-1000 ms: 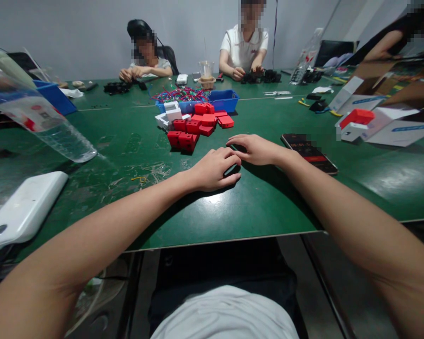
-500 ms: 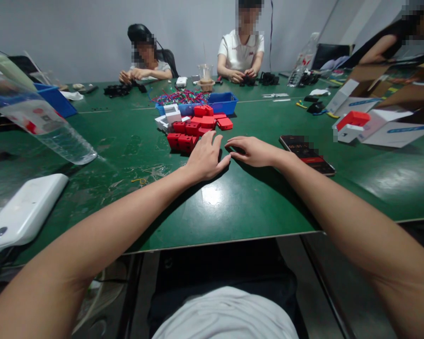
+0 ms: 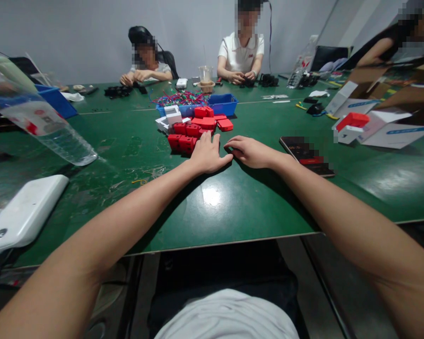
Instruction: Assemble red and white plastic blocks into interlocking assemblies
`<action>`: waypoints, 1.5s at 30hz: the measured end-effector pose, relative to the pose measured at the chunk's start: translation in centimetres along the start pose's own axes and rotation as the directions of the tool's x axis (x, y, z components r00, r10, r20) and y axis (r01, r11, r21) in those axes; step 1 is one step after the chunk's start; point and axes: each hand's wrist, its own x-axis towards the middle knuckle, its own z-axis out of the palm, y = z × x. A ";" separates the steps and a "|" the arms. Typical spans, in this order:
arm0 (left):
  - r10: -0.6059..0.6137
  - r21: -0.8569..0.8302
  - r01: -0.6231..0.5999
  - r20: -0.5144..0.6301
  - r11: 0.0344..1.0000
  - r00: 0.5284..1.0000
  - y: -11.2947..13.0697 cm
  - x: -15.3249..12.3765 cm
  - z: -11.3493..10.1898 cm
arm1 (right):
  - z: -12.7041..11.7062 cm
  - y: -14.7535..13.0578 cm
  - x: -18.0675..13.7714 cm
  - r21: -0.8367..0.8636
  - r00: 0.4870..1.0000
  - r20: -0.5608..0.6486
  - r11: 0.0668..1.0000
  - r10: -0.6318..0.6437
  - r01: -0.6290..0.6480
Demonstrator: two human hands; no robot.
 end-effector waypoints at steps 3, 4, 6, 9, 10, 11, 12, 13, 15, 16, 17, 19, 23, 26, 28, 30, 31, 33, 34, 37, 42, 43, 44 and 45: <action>0.044 0.035 -0.042 -0.052 0.998 0.998 -0.1 -0.1 -0.3 | 0.0 0.1 -0.1 0.023 1.000 -0.010 1.000 -0.003 0.003; 0.058 0.047 -0.055 -0.064 0.997 0.996 -0.1 -0.1 -0.4 | 0.0 0.1 -0.1 0.033 1.000 -0.013 0.999 -0.006 0.006; 0.083 0.068 -0.078 -0.076 0.995 0.994 -0.1 -0.4 -0.7 | -0.1 0.1 -0.2 0.046 1.000 -0.012 0.999 -0.013 0.014; 0.124 0.091 -0.118 -0.059 0.989 0.991 0.4 -1.4 -1.0 | -0.4 0.1 -0.2 0.040 1.000 -0.006 0.999 -0.021 0.022; 0.142 0.099 -0.136 -0.050 0.986 0.989 0.8 -1.9 -1.1 | -0.4 0.1 -0.2 0.034 1.000 -0.010 0.999 -0.018 0.018; 0.167 0.104 -0.162 -0.041 0.981 0.985 1.2 -2.5 -1.2 | -0.5 0.1 -0.2 0.030 1.000 -0.017 1.000 -0.008 0.008; 0.189 0.103 -0.185 -0.033 0.977 0.981 1.7 -3.1 -1.3 | -0.5 0.1 -0.2 0.024 1.000 -0.028 1.000 0.012 -0.011; 0.214 0.100 -0.211 -0.021 0.972 0.977 2.2 -3.7 -1.4 | -0.6 0.1 -0.2 0.018 0.998 -0.040 0.999 0.039 -0.039; 0.257 0.088 -0.257 0.006 0.962 0.966 3.0 -5.0 -1.5 | -0.7 0.1 -0.2 0.001 0.992 -0.067 0.994 0.107 -0.107; 0.285 0.071 -0.285 0.010 0.956 0.959 3.2 -5.5 -1.6 | -0.7 0.1 -0.2 -0.005 0.987 -0.079 0.990 0.140 -0.141; 0.322 0.042 -0.322 0.005 0.946 0.947 3.3 -5.9 -1.7 | -0.9 0.0 -0.3 -0.008 0.982 -0.089 0.985 0.168 -0.170; 0.402 -0.015 -0.402 0.003 0.915 0.916 3.0 -6.3 -1.7 | -1.1 -0.1 -0.4 -0.008 0.973 -0.111 0.979 0.203 -0.205; 0.390 -0.008 -0.390 0.007 0.921 0.921 1.7 -5.9 -1.7 | -1.6 -0.5 -0.6 0.012 0.976 -0.133 0.984 0.175 -0.175; 0.265 0.089 -0.261 -0.040 0.961 0.963 0.7 -5.0 -1.9 | -1.7 -0.7 -0.7 0.073 0.990 -0.100 0.993 0.101 -0.094; 0.217 0.162 -0.200 -0.095 0.966 0.972 0.2 -4.6 -2.3 | -1.7 -0.6 -0.7 0.095 0.998 -0.052 0.995 0.043 -0.038; 0.147 0.228 -0.110 -0.153 0.967 0.977 -0.3 -4.3 -2.8 | -1.7 -0.4 -0.8 0.094 1.000 -0.017 0.995 0.012 -0.011; 0.103 0.255 -0.056 -0.174 0.965 0.979 -0.5 -4.1 -3.0 | -1.7 -0.3 -0.8 0.089 1.000 -0.012 0.996 0.011 -0.010; 0.023 0.301 0.036 -0.192 0.953 0.981 -1.0 -3.9 -3.3 | -1.7 -0.1 -0.9 0.075 1.000 -0.017 0.997 0.027 -0.026; -0.006 0.322 0.066 -0.186 0.945 0.983 -1.3 -3.8 -3.4 | -1.6 0.0 -0.8 0.066 0.999 -0.018 0.997 0.038 -0.037; -0.048 0.349 0.097 -0.146 0.932 0.988 -1.9 -3.5 -3.2 | -1.3 0.3 -0.8 0.021 0.997 -0.022 0.997 0.078 -0.077; -0.009 0.291 0.056 -0.161 0.955 0.987 -1.8 -3.5 -2.4 | -0.3 0.9 -0.8 -0.031 0.985 -0.081 0.987 0.155 -0.158; 0.003 0.274 0.044 -0.169 0.961 0.986 -1.6 -3.6 -2.3 | -0.1 1.0 -0.8 -0.033 0.982 -0.093 0.985 0.164 -0.168; 0.017 0.253 0.028 -0.177 0.967 0.984 -1.4 -3.7 -2.2 | -0.1 1.0 -0.8 -0.034 0.980 -0.104 0.984 0.170 -0.175; 0.030 0.235 0.013 -0.180 0.972 0.983 -1.1 -3.9 -2.1 | 0.0 1.0 -0.8 -0.036 0.978 -0.112 0.983 0.175 -0.180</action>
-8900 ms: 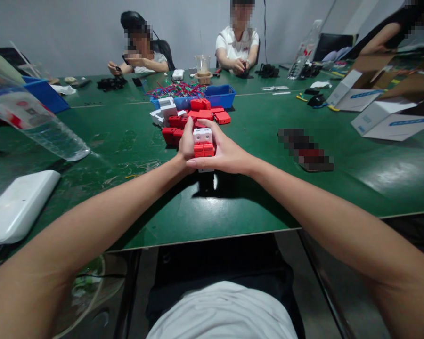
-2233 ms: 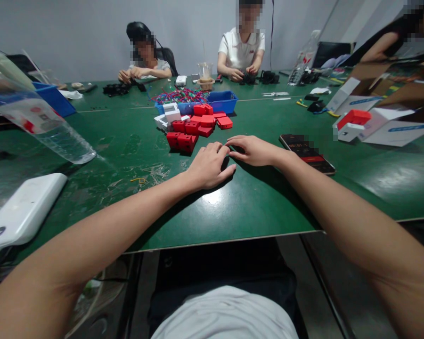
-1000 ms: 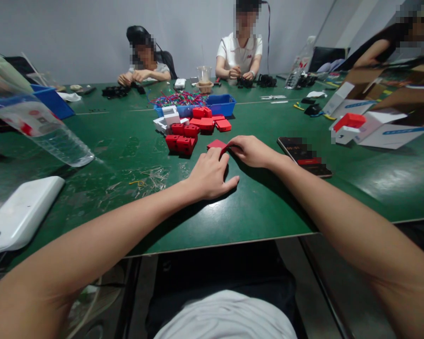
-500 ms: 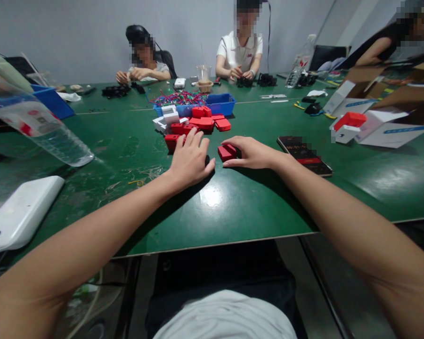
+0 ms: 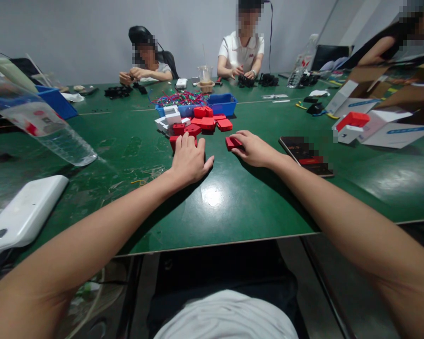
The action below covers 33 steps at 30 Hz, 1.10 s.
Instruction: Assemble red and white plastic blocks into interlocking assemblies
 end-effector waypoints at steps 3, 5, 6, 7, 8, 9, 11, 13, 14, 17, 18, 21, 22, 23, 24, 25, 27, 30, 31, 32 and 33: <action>0.050 -0.037 -0.048 0.046 0.998 0.998 0.7 -0.5 -0.2 | -0.1 -0.3 0.0 -0.004 1.000 -0.018 1.000 0.001 -0.001; 0.121 -0.076 -0.116 0.065 0.990 0.991 1.2 -0.7 -0.4 | -0.1 -0.5 0.0 0.002 1.000 -0.027 1.000 -0.004 0.004; 0.172 -0.112 -0.164 0.059 0.980 0.983 1.3 -0.9 -0.4 | -0.2 -0.7 0.1 0.009 0.999 -0.034 1.000 -0.006 0.007; 0.227 -0.160 -0.218 0.042 0.963 0.973 1.5 -1.0 -0.4 | -0.2 -0.8 0.1 0.019 0.999 -0.043 1.000 -0.008 0.008; 0.281 -0.218 -0.271 0.018 0.938 0.959 1.7 -1.1 -0.4 | -0.2 -1.0 0.2 0.032 0.998 -0.054 0.999 -0.010 0.012; 0.329 -0.281 -0.319 -0.013 0.905 0.944 1.8 -1.2 -0.3 | -0.2 -1.1 0.2 0.047 0.998 -0.065 0.999 -0.017 0.020; 0.394 -0.399 -0.392 -0.080 0.829 0.916 2.0 -1.3 -0.1 | -0.1 -1.3 0.3 0.076 0.996 -0.080 0.996 -0.039 0.045; 0.426 -0.470 -0.432 -0.126 0.769 0.896 2.1 -1.3 0.2 | -0.2 -1.5 0.4 0.091 0.995 -0.084 0.994 -0.057 0.065; 0.423 -0.481 -0.434 -0.138 0.762 0.895 2.2 -1.3 0.3 | -0.2 -1.6 0.4 0.089 0.995 -0.085 0.994 -0.060 0.068; 0.325 -0.423 -0.347 -0.127 0.837 0.937 2.1 -1.1 0.5 | -0.3 -1.8 0.4 0.075 0.993 -0.101 0.995 -0.055 0.063; 0.277 -0.392 -0.296 -0.107 0.871 0.955 2.0 -0.9 0.5 | -0.3 -1.8 0.4 0.074 0.992 -0.109 0.995 -0.055 0.064; 0.187 -0.364 -0.181 -0.019 0.914 0.982 1.6 -0.6 0.6 | -0.5 -2.1 0.3 0.093 0.989 -0.131 0.993 -0.063 0.076; 0.166 -0.383 -0.154 -0.002 0.911 0.986 1.4 -0.5 0.6 | -0.5 -2.1 0.3 0.101 0.989 -0.134 0.992 -0.067 0.081; 0.145 -0.410 -0.130 0.006 0.903 0.989 1.2 -0.4 0.7 | -0.6 -2.2 0.3 0.107 0.988 -0.136 0.990 -0.072 0.087; 0.127 -0.437 -0.111 0.008 0.892 0.992 1.1 -0.3 0.8 | -0.6 -2.3 0.3 0.111 0.988 -0.138 0.990 -0.075 0.091; 0.112 -0.465 -0.098 0.003 0.880 0.994 1.0 -0.3 0.9 | -0.7 -2.4 0.4 0.113 0.987 -0.140 0.989 -0.077 0.093; 0.096 -0.511 -0.091 -0.015 0.855 0.995 0.8 -0.3 1.0 | -0.8 -2.6 0.4 0.110 0.987 -0.141 0.990 -0.072 0.087; 0.090 -0.535 -0.098 -0.041 0.839 0.995 0.8 -0.3 1.2 | -1.0 -3.2 0.4 0.128 0.991 -0.133 0.991 -0.029 0.046; 0.094 -0.533 -0.103 -0.044 0.840 0.995 0.8 -0.3 1.2 | -1.1 -3.4 0.4 0.144 0.991 -0.131 0.989 -0.006 0.025; 0.101 -0.530 -0.110 -0.047 0.841 0.994 0.9 -0.3 1.2 | -1.1 -3.6 0.4 0.170 0.991 -0.129 0.985 0.018 0.004; 0.108 -0.531 -0.118 -0.049 0.839 0.993 0.9 -0.4 1.1 | -1.2 -3.8 0.4 0.205 0.991 -0.127 0.979 0.042 -0.015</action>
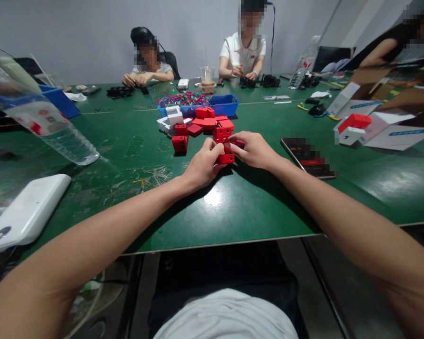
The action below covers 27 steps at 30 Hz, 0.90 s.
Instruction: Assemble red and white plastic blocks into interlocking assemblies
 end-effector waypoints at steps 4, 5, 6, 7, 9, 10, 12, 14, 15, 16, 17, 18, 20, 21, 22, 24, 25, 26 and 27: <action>0.017 -0.031 -0.017 0.003 0.999 1.000 0.1 0.0 0.1 | 0.2 -0.6 -0.1 0.160 0.997 -0.019 0.985 0.075 -0.071; 0.022 -0.036 -0.022 0.005 0.999 1.000 0.1 0.1 0.1 | 0.3 -0.7 -0.1 0.187 0.995 -0.033 0.979 0.090 -0.083; 0.030 -0.039 -0.030 0.007 0.999 1.000 0.0 0.1 0.1 | 0.4 -0.7 -0.1 0.208 0.994 -0.043 0.974 0.101 -0.090; 0.039 -0.040 -0.039 0.012 0.998 0.999 0.0 0.1 0.1 | 0.4 -0.6 0.0 0.229 0.993 -0.046 0.969 0.108 -0.095; 0.055 -0.035 -0.054 0.023 0.998 0.998 -0.1 0.1 0.1 | 0.5 -0.4 0.1 0.284 0.993 -0.028 0.953 0.117 -0.104; 0.060 -0.030 -0.059 0.028 0.998 0.998 -0.1 0.1 0.1 | 0.6 -0.1 0.2 0.320 0.993 -0.012 0.941 0.121 -0.111; 0.058 -0.013 -0.057 0.032 0.998 0.998 -0.1 0.1 0.0 | 0.8 0.3 0.3 0.395 0.991 0.018 0.910 0.130 -0.126; 0.037 0.022 -0.038 0.029 0.999 0.999 0.1 0.0 -0.1 | 1.1 0.7 0.4 0.464 0.989 0.049 0.874 0.136 -0.144; 0.019 0.041 -0.020 0.023 0.999 1.000 0.3 0.0 -0.2 | 1.2 0.8 0.5 0.495 0.988 0.065 0.855 0.140 -0.153; -0.004 0.055 0.003 0.009 0.998 1.000 0.5 -0.1 -0.3 | 1.3 0.9 0.5 0.521 0.987 0.079 0.838 0.142 -0.162; -0.034 0.056 0.034 -0.007 0.998 0.999 0.6 0.0 -0.4 | 1.4 0.9 0.6 0.542 0.985 0.090 0.823 0.144 -0.170; -0.073 0.039 0.074 -0.024 0.996 0.997 0.7 0.0 -0.4 | 1.4 0.8 0.6 0.556 0.985 0.095 0.812 0.147 -0.175; -0.179 -0.060 0.176 -0.058 0.983 0.982 0.7 0.2 -0.4 | 1.4 0.6 0.6 0.572 0.983 0.094 0.800 0.155 -0.181; -0.237 -0.131 0.226 -0.070 0.965 0.969 0.6 0.4 -0.4 | 1.4 0.5 0.6 0.578 0.983 0.093 0.796 0.157 -0.181; -0.287 -0.206 0.267 -0.077 0.941 0.955 0.4 0.6 -0.4 | 1.4 0.4 0.5 0.585 0.983 0.092 0.790 0.157 -0.181; -0.336 -0.328 0.297 -0.070 0.897 0.939 -0.2 0.9 -0.3 | 1.4 0.3 0.5 0.599 0.985 0.093 0.781 0.147 -0.173; -0.323 -0.359 0.283 -0.055 0.889 0.945 -0.5 1.0 -0.3 | 1.4 0.3 0.5 0.603 0.986 0.091 0.780 0.139 -0.166; -0.282 -0.378 0.252 -0.025 0.891 0.959 -0.7 1.1 -0.3 | 1.5 0.3 0.4 0.603 0.987 0.088 0.781 0.134 -0.160; -0.219 -0.390 0.202 0.001 0.898 0.976 -0.9 1.1 -0.3 | 1.5 0.4 0.4 0.601 0.988 0.083 0.784 0.132 -0.155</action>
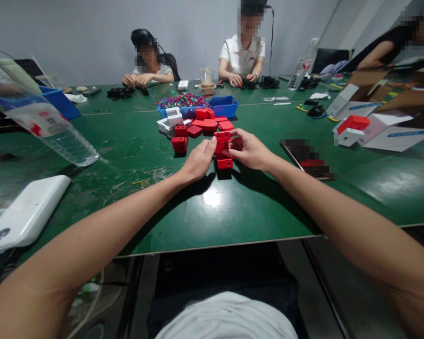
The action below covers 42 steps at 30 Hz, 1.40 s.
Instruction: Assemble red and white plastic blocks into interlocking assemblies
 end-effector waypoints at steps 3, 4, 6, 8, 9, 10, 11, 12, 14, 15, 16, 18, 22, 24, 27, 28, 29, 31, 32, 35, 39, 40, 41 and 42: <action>0.079 0.057 -0.084 0.092 0.995 0.993 -0.2 -0.1 -0.1 | 0.0 0.2 0.1 -0.010 1.000 -0.009 1.000 -0.016 0.016; 0.079 0.104 -0.089 0.097 0.991 0.992 -0.3 -0.2 -0.1 | -0.1 0.3 0.1 -0.014 1.000 -0.012 1.000 -0.025 0.024; 0.078 0.190 -0.096 0.100 0.977 0.992 -0.4 -0.2 -0.1 | -0.1 0.4 0.1 -0.022 0.999 -0.015 0.999 -0.042 0.041; 0.091 0.234 -0.116 0.116 0.965 0.989 -0.5 -0.2 -0.1 | -0.2 0.5 0.1 -0.017 0.999 -0.013 0.999 -0.047 0.047; 0.095 0.248 -0.124 0.123 0.961 0.988 -0.5 -0.1 -0.1 | -0.2 0.6 0.1 -0.012 0.999 -0.010 0.999 -0.045 0.045; 0.097 0.260 -0.127 0.127 0.957 0.987 -0.6 -0.1 -0.1 | -0.2 0.6 0.1 -0.007 0.999 -0.007 0.999 -0.041 0.041; 0.096 0.269 -0.128 0.129 0.955 0.987 -0.6 0.0 -0.1 | -0.2 0.6 0.1 -0.004 0.999 -0.005 0.999 -0.036 0.036; 0.094 0.277 -0.127 0.129 0.952 0.987 -0.6 0.0 -0.2 | -0.2 0.6 0.1 -0.004 1.000 -0.003 1.000 -0.030 0.030; 0.089 0.286 -0.123 0.130 0.950 0.988 -0.5 0.0 -0.1 | -0.2 0.6 0.1 -0.007 1.000 -0.002 1.000 -0.019 0.019; 0.085 0.289 -0.119 0.127 0.950 0.988 -0.5 0.0 -0.1 | -0.2 0.5 0.1 -0.007 1.000 -0.001 1.000 -0.016 0.016; 0.082 0.291 -0.114 0.122 0.950 0.989 -0.5 0.0 -0.1 | -0.2 0.4 0.1 -0.006 1.000 -0.001 1.000 -0.013 0.013; 0.082 0.281 -0.109 0.107 0.953 0.991 -0.5 0.0 0.0 | -0.2 0.3 0.1 0.000 1.000 -0.005 1.000 -0.010 0.010; 0.101 0.228 -0.110 0.050 0.967 0.994 -0.5 -0.2 0.1 | -0.1 0.1 0.1 0.011 1.000 0.014 1.000 0.005 -0.005; 0.102 0.216 -0.105 0.022 0.971 0.994 -0.4 -0.2 0.0 | 0.0 0.1 0.1 0.010 0.999 0.041 1.000 0.016 -0.016; 0.104 0.207 -0.104 0.010 0.973 0.995 -0.2 -0.3 0.0 | 0.0 0.2 0.0 0.007 0.998 0.052 1.000 0.021 -0.022; 0.104 0.202 -0.104 0.011 0.974 0.995 -0.2 -0.3 0.0 | 0.0 0.3 0.0 0.008 0.998 0.052 1.000 0.022 -0.023; 0.103 0.198 -0.103 0.012 0.975 0.995 -0.2 -0.3 0.0 | 0.0 0.3 0.0 0.010 0.998 0.051 1.000 0.023 -0.024; 0.102 0.193 -0.103 0.014 0.976 0.995 -0.2 -0.3 0.0 | 0.0 0.3 0.0 0.012 0.999 0.047 1.000 0.028 -0.028; 0.102 0.193 -0.103 0.017 0.976 0.995 -0.3 -0.3 0.0 | 0.1 0.3 0.0 0.017 0.998 0.045 0.999 0.035 -0.036; 0.097 0.203 -0.101 0.029 0.974 0.995 -0.5 -0.3 0.1 | 0.1 -0.1 0.0 0.063 0.996 0.029 0.995 0.080 -0.082; 0.095 0.211 -0.108 0.071 0.972 0.993 -0.8 -0.1 0.1 | 0.1 -0.6 -0.1 0.109 0.991 0.015 0.985 0.129 -0.130; 0.100 0.206 -0.114 0.076 0.972 0.992 -0.8 -0.1 0.1 | 0.1 -0.7 -0.1 0.112 0.991 0.016 0.985 0.131 -0.132; 0.104 0.199 -0.118 0.076 0.973 0.992 -0.9 -0.1 0.1 | 0.0 -0.7 -0.2 0.117 0.991 0.019 0.984 0.130 -0.131; 0.106 0.192 -0.118 0.071 0.974 0.992 -0.9 0.0 0.1 | 0.0 -0.8 -0.2 0.123 0.992 0.021 0.984 0.127 -0.129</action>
